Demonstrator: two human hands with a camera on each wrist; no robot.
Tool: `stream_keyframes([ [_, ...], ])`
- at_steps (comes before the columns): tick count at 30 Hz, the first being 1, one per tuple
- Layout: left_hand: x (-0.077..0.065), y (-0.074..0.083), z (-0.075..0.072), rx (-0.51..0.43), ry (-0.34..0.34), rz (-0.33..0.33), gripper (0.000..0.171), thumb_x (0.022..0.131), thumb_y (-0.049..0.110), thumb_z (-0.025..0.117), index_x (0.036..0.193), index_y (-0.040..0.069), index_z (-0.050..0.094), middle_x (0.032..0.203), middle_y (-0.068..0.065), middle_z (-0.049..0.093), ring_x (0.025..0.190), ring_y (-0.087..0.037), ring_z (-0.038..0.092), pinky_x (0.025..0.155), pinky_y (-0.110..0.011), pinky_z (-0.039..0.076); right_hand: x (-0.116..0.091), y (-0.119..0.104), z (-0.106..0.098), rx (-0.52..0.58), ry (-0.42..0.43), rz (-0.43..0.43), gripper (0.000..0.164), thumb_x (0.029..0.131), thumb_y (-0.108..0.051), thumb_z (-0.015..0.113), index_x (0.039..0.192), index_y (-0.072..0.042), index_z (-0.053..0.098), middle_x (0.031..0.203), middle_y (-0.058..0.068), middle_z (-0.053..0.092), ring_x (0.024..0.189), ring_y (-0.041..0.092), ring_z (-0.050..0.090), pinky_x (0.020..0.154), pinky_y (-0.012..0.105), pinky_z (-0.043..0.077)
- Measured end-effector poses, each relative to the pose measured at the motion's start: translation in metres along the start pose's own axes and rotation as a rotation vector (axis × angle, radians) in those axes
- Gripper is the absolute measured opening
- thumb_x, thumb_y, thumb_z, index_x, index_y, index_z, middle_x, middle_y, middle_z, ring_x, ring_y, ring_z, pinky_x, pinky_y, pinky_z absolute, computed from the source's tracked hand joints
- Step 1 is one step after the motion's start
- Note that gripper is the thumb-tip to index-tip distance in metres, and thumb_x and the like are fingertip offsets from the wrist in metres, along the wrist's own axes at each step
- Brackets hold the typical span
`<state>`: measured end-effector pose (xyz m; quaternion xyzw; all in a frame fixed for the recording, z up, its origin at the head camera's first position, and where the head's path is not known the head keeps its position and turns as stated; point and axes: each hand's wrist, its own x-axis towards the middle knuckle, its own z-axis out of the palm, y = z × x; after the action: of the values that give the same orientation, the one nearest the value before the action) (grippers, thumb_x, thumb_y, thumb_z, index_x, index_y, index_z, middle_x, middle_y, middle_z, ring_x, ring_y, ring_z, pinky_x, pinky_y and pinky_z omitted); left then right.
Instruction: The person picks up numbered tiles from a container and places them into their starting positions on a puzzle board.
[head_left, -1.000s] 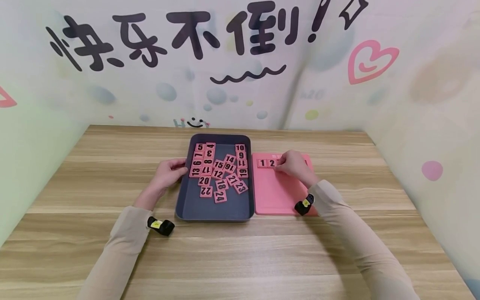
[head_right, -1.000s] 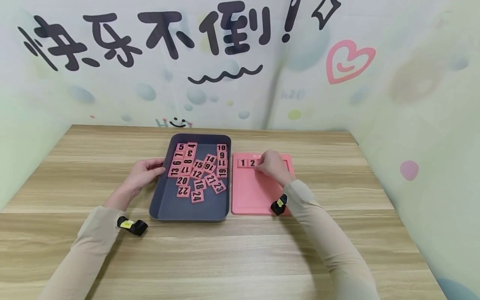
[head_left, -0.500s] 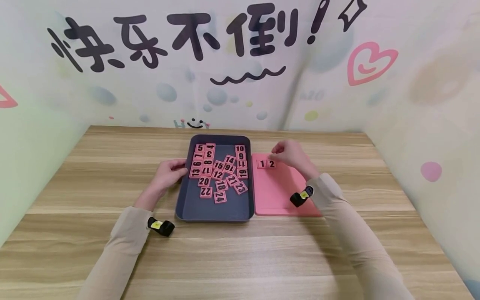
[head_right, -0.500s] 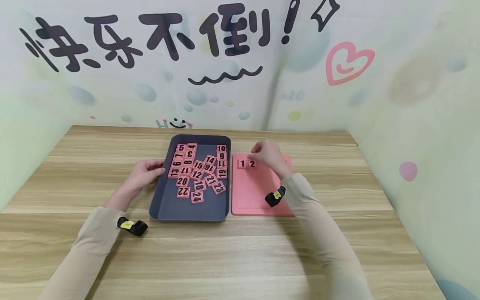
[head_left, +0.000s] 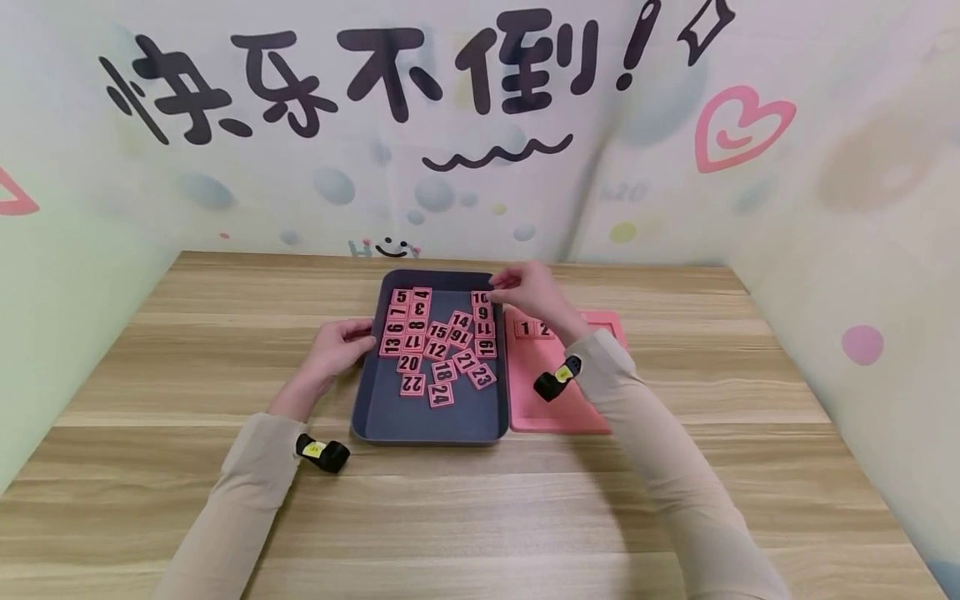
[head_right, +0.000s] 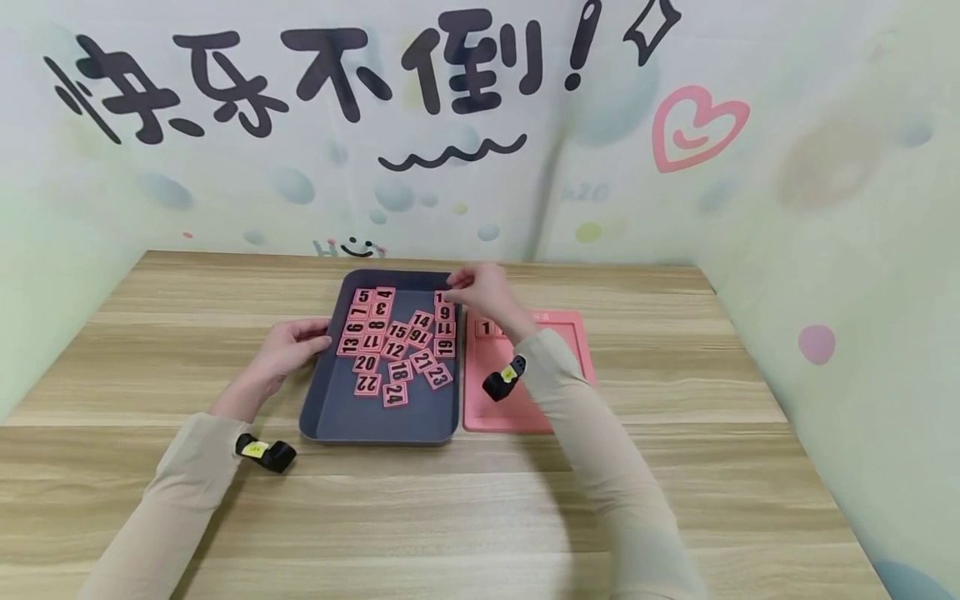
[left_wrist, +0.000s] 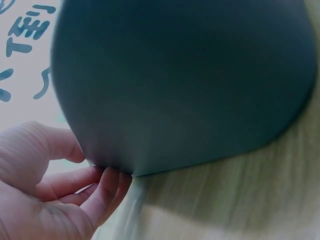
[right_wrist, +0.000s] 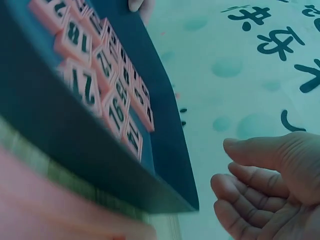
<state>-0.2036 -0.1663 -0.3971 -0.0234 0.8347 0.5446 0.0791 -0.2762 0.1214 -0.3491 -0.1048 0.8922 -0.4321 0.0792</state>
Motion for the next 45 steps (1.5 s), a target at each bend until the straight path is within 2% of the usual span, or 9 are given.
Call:
stream_keyframes([
  [5, 0.001, -0.001, 0.0, 0.009, 0.001, -0.015, 0.04, 0.093, 0.002, 0.05, 0.131, -0.011, 0.046, 0.131, -0.028, 0.049, 0.115, -0.034, 0.049, 0.096, -0.04, 0.042, 0.01, -0.012, 0.016, 0.051, -0.027, -0.042, 0.029, 0.084, -0.013, 0.071, 0.108, 0.001, 0.065, 0.096, 0.01, 0.065, 0.084, 0.021, 0.059, 0.076, 0.031, 0.051],
  [11, 0.001, -0.001, 0.0, 0.022, 0.004, -0.017, 0.04, 0.094, 0.003, 0.05, 0.131, -0.01, 0.046, 0.131, -0.028, 0.05, 0.114, -0.033, 0.05, 0.094, -0.038, 0.043, 0.022, -0.023, 0.033, 0.077, -0.065, -0.05, 0.028, 0.085, -0.013, 0.07, 0.109, 0.001, 0.065, 0.095, 0.008, 0.065, 0.085, 0.02, 0.06, 0.075, 0.03, 0.05],
  [24, 0.0, 0.001, -0.001, 0.016, -0.002, -0.009, 0.04, 0.093, 0.003, 0.05, 0.131, -0.011, 0.046, 0.13, -0.028, 0.05, 0.114, -0.033, 0.05, 0.095, -0.039, 0.042, 0.043, -0.028, 0.069, 0.045, -0.118, -0.067, 0.024, 0.083, -0.01, 0.071, 0.105, -0.001, 0.069, 0.097, 0.008, 0.067, 0.084, 0.019, 0.058, 0.069, 0.025, 0.045],
  [32, 0.0, -0.001, -0.001, 0.003, 0.0, -0.004, 0.04, 0.093, 0.001, 0.05, 0.131, -0.011, 0.046, 0.13, -0.028, 0.049, 0.115, -0.034, 0.049, 0.098, -0.04, 0.041, 0.049, -0.023, 0.081, 0.048, -0.138, -0.018, 0.023, 0.084, -0.011, 0.07, 0.106, -0.005, 0.07, 0.102, 0.007, 0.066, 0.089, 0.019, 0.058, 0.074, 0.028, 0.048],
  [39, 0.0, -0.001, -0.001, -0.001, 0.002, 0.004, 0.04, 0.093, 0.001, 0.05, 0.131, -0.011, 0.046, 0.131, -0.028, 0.049, 0.116, -0.034, 0.049, 0.098, -0.041, 0.04, 0.05, -0.022, 0.086, 0.043, -0.121, 0.02, 0.019, 0.083, -0.008, 0.07, 0.102, -0.004, 0.072, 0.1, 0.007, 0.069, 0.089, 0.017, 0.06, 0.076, 0.027, 0.048],
  [45, 0.002, -0.003, -0.001, 0.0, -0.003, 0.002, 0.04, 0.093, 0.001, 0.05, 0.131, -0.012, 0.046, 0.13, -0.029, 0.049, 0.114, -0.033, 0.05, 0.092, -0.032, 0.044, 0.05, -0.019, 0.09, 0.005, -0.114, 0.034, 0.017, 0.081, -0.008, 0.072, 0.098, -0.005, 0.073, 0.101, 0.008, 0.068, 0.085, 0.017, 0.057, 0.07, 0.025, 0.046],
])
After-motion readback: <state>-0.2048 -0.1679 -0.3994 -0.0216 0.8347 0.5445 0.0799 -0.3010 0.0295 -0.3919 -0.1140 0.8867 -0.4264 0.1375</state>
